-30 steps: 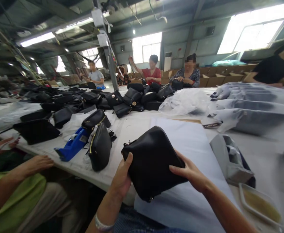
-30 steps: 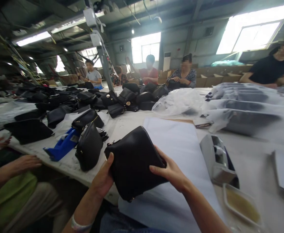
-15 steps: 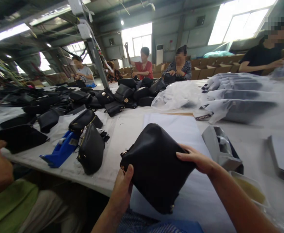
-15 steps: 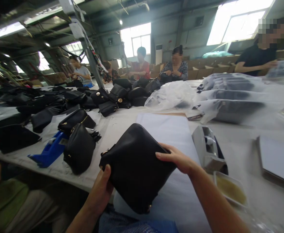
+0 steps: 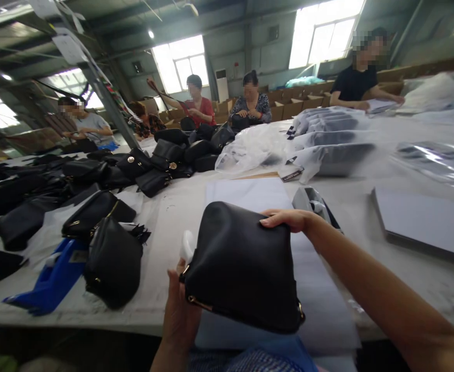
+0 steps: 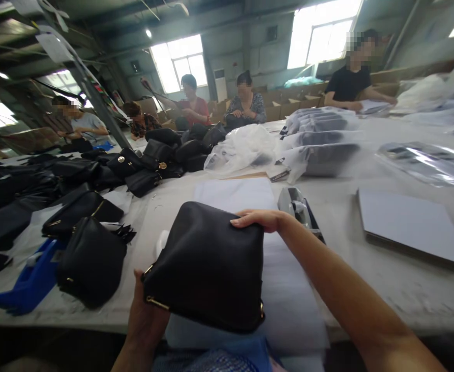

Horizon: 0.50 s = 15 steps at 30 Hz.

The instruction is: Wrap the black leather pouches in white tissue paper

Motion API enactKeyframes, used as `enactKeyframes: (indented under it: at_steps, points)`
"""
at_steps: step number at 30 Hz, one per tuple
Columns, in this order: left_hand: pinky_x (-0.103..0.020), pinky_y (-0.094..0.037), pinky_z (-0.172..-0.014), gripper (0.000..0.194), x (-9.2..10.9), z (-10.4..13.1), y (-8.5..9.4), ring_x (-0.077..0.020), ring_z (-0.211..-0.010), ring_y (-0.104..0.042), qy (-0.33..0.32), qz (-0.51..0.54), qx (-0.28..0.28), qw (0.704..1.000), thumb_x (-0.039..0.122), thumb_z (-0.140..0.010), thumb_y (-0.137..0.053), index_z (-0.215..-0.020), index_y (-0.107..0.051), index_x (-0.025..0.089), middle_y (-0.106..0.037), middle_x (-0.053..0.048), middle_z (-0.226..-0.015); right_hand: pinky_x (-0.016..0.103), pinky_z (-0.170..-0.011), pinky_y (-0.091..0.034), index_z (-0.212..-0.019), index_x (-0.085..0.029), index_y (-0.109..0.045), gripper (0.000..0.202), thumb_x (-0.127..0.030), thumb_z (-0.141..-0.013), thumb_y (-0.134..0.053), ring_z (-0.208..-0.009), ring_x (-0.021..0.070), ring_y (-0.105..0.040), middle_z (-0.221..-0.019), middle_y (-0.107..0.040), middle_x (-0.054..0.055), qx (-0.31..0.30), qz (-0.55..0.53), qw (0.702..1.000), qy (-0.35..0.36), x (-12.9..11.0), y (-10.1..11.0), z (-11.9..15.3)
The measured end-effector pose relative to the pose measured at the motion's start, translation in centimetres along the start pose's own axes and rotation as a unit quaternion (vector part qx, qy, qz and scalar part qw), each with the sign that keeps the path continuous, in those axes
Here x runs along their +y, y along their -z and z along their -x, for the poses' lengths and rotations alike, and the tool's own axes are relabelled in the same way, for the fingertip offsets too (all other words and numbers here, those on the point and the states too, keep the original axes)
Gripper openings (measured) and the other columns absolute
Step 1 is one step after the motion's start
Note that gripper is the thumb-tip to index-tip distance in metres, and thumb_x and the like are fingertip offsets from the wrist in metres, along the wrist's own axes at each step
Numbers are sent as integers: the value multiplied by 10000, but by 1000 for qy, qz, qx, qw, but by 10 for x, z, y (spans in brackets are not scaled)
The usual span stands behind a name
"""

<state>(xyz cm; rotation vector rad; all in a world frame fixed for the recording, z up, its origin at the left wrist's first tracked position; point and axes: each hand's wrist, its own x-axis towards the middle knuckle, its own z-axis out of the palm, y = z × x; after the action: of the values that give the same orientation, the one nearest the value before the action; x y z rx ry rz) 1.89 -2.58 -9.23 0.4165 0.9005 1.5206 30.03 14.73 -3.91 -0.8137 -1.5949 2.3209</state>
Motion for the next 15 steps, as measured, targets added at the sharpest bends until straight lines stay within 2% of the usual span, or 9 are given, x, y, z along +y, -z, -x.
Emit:
enactKeyframes:
  at_steps: [3,6,8,10,12,13,15]
  points:
    - [-389,-436,-1103,546,1,3,4,-235,-1323,-516,3,-24,13,1000,712,-860,-483,-1295,-601,404,-693,18,-1252,249,-766,-584,-1092,-109,-698,515,-449,-719,-800,-803,190,-730,-990,-759,84,-17,-6,1000,12,0,3,-6]
    - [-419,-437,-1102,645,9,1,5,-271,-1318,-519,90,-50,-16,995,770,-841,-430,-1205,-683,301,-723,-43,-1188,244,-744,-582,-1133,-115,-684,542,-435,-712,-802,-824,194,-727,-1021,-753,86,-52,-6,998,24,6,2,-16]
    - [-448,-443,-1096,649,18,-2,3,-297,-1307,-527,103,-44,-4,994,744,-856,-442,-1250,-655,275,-697,-68,-1238,229,-728,-576,-1201,-134,-659,582,-409,-710,-807,-848,191,-724,-1058,-746,80,-78,8,997,28,9,1,-19]
    - [-469,-462,-1078,586,25,-5,0,-293,-1293,-542,33,-24,40,998,675,-872,-508,-1371,-530,367,-634,-32,-1344,220,-733,-570,-1249,-154,-641,590,-384,-729,-798,-873,185,-718,-1080,-741,67,-86,33,996,20,10,2,-19]
    - [-468,-473,-1064,621,27,-7,-2,-269,-1277,-559,-83,-43,76,993,589,-875,-588,-1443,-358,491,-573,9,-1415,220,-762,-565,-1261,-168,-643,561,-381,-760,-778,-897,181,-714,-1093,-738,58,-66,58,996,7,7,6,-16]
    - [-466,-474,-1059,693,25,-8,-2,-263,-1266,-569,-139,-79,87,983,548,-863,-634,-1463,-290,510,-571,3,-1414,225,-783,-562,-1264,-173,-644,554,-387,-769,-770,-912,182,-711,-1103,-736,56,-50,68,996,2,5,9,-13]
    - [-483,-461,-1060,845,15,-8,1,-275,-1242,-587,-211,-186,97,955,489,-823,-712,-1507,-216,448,-620,-51,-1340,244,-824,-558,-1276,-178,-642,576,-410,-765,-771,-942,193,-707,-1122,-731,57,-25,84,996,-9,-3,17,-7]
